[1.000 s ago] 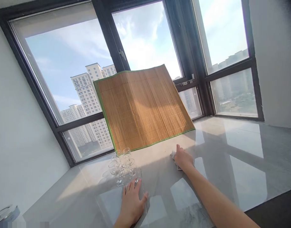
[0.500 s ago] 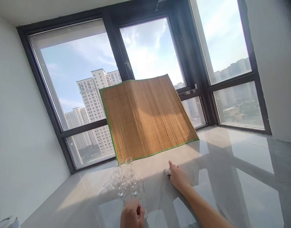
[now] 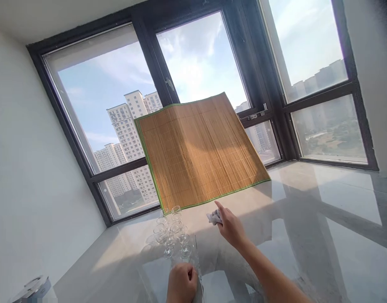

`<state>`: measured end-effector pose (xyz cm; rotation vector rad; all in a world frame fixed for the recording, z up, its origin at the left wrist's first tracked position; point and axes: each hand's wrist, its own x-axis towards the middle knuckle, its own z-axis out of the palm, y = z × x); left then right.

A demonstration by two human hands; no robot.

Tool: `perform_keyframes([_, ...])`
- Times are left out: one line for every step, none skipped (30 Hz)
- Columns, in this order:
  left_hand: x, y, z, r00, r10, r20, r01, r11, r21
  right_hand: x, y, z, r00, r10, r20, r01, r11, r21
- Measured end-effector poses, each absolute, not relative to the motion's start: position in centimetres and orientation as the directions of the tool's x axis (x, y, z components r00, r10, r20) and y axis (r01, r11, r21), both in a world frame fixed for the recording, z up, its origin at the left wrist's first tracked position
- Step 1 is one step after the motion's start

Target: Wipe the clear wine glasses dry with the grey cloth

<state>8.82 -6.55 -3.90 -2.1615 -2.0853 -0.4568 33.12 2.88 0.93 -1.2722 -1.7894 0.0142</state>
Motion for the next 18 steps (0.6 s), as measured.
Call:
perform_keyframes([8.8, -6.6, -3.8, 0.021, 0.96, 0.279, 0.989, -0.06, 0.133, 33.0, 2.9, 0.9, -0.059, 0.754, 0.654, 0.743, 0.471, -0.476])
perform_keyframes([8.9, -6.6, -3.7, 0.026, 0.962, 0.271, 0.989, -0.065, 0.136, 32.9, 2.9, 0.8, -0.065, 0.752, 0.656, 0.742, 0.476, -0.472])
perform_keyframes([8.9, -6.5, -3.7, 0.027, 0.965, 0.262, 0.988, -0.066, 0.14, 32.8, 2.9, 0.8, -0.071, 0.744, 0.664, 0.74, 0.485, -0.465])
perform_keyframes([8.8, -6.5, -3.6, 0.028, 0.967, 0.252, 0.987, -0.066, 0.145, 32.7, 2.9, 0.8, -0.077, 0.733, 0.676, 0.738, 0.498, -0.456])
perform_keyframes([8.8, -6.4, -3.6, 0.028, 0.97, 0.243, 0.987, -0.065, 0.147, 32.5, 2.7, 0.8, -0.084, 0.719, 0.69, 0.734, 0.513, -0.445])
perform_keyframes([8.8, -6.4, -3.6, 0.028, 0.972, 0.234, 0.988, -0.063, 0.143, 32.4, 2.6, 1.0, -0.095, 0.702, 0.706, 0.73, 0.53, -0.43])
perform_keyframes([8.8, -6.3, -3.7, 0.031, 0.973, 0.23, 0.989, -0.063, 0.134, 32.3, 2.3, 1.2, -0.105, 0.684, 0.722, 0.727, 0.548, -0.414])
perform_keyframes([8.7, -6.3, -3.8, 0.034, 0.972, 0.232, 0.991, -0.063, 0.12, 32.2, 2.0, 1.5, -0.115, 0.664, 0.739, 0.723, 0.566, -0.396])
perform_keyframes([8.7, -6.2, -3.9, 0.035, 0.97, 0.239, 0.992, -0.063, 0.107, 32.1, 1.7, 1.8, -0.123, 0.642, 0.757, 0.719, 0.583, -0.378])
perform_keyframes([8.7, -6.2, -4.0, 0.034, 0.967, 0.252, 0.993, -0.061, 0.098, 32.0, 1.2, 2.4, -0.123, 0.618, 0.777, 0.716, 0.597, -0.361])
perform_keyframes([8.7, -6.3, -4.1, 0.03, 0.964, 0.264, 0.994, -0.056, 0.091, 31.9, 0.6, 3.0, -0.123, 0.592, 0.797, 0.712, 0.611, -0.344])
perform_keyframes([8.8, -6.3, -4.1, 0.025, 0.962, 0.272, 0.995, -0.051, 0.089, 31.8, -0.1, 3.8, -0.121, 0.56, 0.82, 0.706, 0.629, -0.326])
perform_keyframes([8.8, -6.4, -4.1, 0.022, 0.962, 0.272, 0.995, -0.048, 0.091, 31.7, -1.0, 4.6, -0.125, 0.522, 0.843, 0.695, 0.653, -0.302])
perform_keyframes([8.9, -6.5, -4.1, 0.022, 0.964, 0.266, 0.994, -0.049, 0.098, 31.5, -2.0, 5.7, -0.122, 0.473, 0.873, 0.677, 0.683, -0.276])
perform_keyframes([9.0, -6.6, -3.9, 0.026, 0.966, 0.256, 0.993, -0.055, 0.107, 31.4, -3.2, 6.8, -0.106, 0.419, 0.902, 0.654, 0.713, -0.254])
perform_keyframes([9.1, -6.8, -3.7, 0.029, 0.969, 0.246, 0.991, -0.06, 0.118, 31.2, -4.5, 7.9, -0.073, 0.373, 0.925, 0.624, 0.74, -0.25])
perform_keyframes([9.2, -7.0, -3.5, 0.016, 0.971, 0.237, 0.989, -0.05, 0.139, 31.0, -6.0, 9.1, -0.039, 0.333, 0.942, 0.593, 0.767, -0.246])
perform_keyframes([9.3, -7.1, -3.2, -0.012, 0.972, 0.233, 0.986, -0.027, 0.163, 30.8, -7.5, 10.2, -0.019, 0.3, 0.954, 0.561, 0.793, -0.238])
